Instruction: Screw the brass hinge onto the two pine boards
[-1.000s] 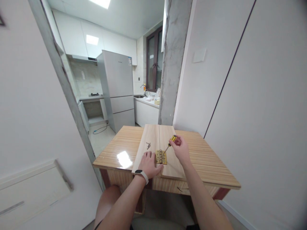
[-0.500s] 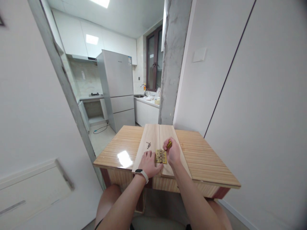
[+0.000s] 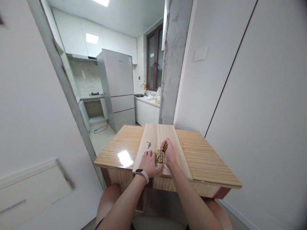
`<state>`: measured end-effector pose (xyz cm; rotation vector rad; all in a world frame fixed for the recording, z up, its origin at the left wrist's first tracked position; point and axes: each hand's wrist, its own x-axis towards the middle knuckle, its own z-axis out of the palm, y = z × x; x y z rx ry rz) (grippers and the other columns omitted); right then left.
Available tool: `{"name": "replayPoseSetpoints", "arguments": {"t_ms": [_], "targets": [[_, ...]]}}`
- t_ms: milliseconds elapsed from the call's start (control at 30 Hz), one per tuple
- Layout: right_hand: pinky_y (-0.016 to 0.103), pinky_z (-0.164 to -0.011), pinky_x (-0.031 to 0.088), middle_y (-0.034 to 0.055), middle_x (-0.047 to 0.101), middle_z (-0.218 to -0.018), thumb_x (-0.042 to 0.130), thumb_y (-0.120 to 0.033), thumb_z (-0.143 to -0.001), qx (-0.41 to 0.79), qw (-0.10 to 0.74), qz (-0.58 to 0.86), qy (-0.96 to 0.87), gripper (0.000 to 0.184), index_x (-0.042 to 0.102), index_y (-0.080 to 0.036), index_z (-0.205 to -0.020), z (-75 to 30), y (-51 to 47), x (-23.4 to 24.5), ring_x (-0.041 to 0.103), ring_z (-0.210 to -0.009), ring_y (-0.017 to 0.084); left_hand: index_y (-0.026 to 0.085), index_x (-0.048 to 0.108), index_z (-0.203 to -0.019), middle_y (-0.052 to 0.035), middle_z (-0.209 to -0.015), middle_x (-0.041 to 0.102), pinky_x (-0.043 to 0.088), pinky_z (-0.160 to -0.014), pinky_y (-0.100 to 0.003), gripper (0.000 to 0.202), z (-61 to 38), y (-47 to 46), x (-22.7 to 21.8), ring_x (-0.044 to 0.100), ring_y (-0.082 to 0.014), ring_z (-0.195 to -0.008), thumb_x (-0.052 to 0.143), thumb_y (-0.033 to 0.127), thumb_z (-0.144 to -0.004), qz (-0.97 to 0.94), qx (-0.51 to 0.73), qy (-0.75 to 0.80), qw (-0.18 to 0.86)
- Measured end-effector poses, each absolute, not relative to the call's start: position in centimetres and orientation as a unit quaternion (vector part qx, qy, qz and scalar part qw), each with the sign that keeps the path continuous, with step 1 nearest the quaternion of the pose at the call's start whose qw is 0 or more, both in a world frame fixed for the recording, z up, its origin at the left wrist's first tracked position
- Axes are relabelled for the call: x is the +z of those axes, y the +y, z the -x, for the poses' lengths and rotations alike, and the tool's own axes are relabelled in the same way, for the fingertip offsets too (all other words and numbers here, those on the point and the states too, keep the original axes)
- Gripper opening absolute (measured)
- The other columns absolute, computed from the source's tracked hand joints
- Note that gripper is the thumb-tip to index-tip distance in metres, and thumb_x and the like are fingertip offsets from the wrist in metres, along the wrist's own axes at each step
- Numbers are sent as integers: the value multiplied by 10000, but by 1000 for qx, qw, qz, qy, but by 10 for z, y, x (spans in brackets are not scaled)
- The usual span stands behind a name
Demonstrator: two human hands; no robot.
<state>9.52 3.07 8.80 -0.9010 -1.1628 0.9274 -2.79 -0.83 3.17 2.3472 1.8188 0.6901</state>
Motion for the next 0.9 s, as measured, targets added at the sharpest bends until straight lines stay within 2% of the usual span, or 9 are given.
{"name": "replayPoseSetpoints", "arguments": {"t_ms": [200, 600, 733, 900], "targets": [[267, -590, 423, -27, 531, -642, 508, -624, -955, 390, 679, 388, -487, 442, 534, -237, -742, -88, 30, 86, 497, -591, 137, 230, 544, -1318, -137, -1313, 546, 324, -1114, -484, 637, 29, -8, 31, 428, -353, -1285, 528, 673, -860, -769, 221, 599, 43], [286, -594, 454, 12, 594, -663, 396, -700, -938, 367, 692, 429, -450, 506, 537, -249, -756, -87, 33, 80, 594, -652, 178, 232, 556, -1283, -136, -1323, 541, 322, -1115, -484, 616, 29, -8, 32, 427, -353, -1285, 522, 677, -859, -768, 221, 600, 49], [292, -677, 483, 38, 632, -741, 501, -628, -908, 393, 659, 422, -482, 437, 561, -236, -724, -86, 35, 86, 608, -741, 191, 229, 551, -1285, -139, -1316, 538, 321, -1110, -485, 623, 29, -8, 33, 419, -355, -1277, 526, 679, -854, -767, 224, 600, 47], [282, -596, 414, -2, 517, -631, 489, -455, -899, 398, 644, 451, -473, 328, 470, -250, -644, -79, 33, 101, 485, -625, 163, 230, 560, -1251, -139, -1309, 536, 317, -1112, -492, 583, 29, -8, 32, 419, -355, -1272, 520, 661, -861, -766, 217, 603, 49]]}}
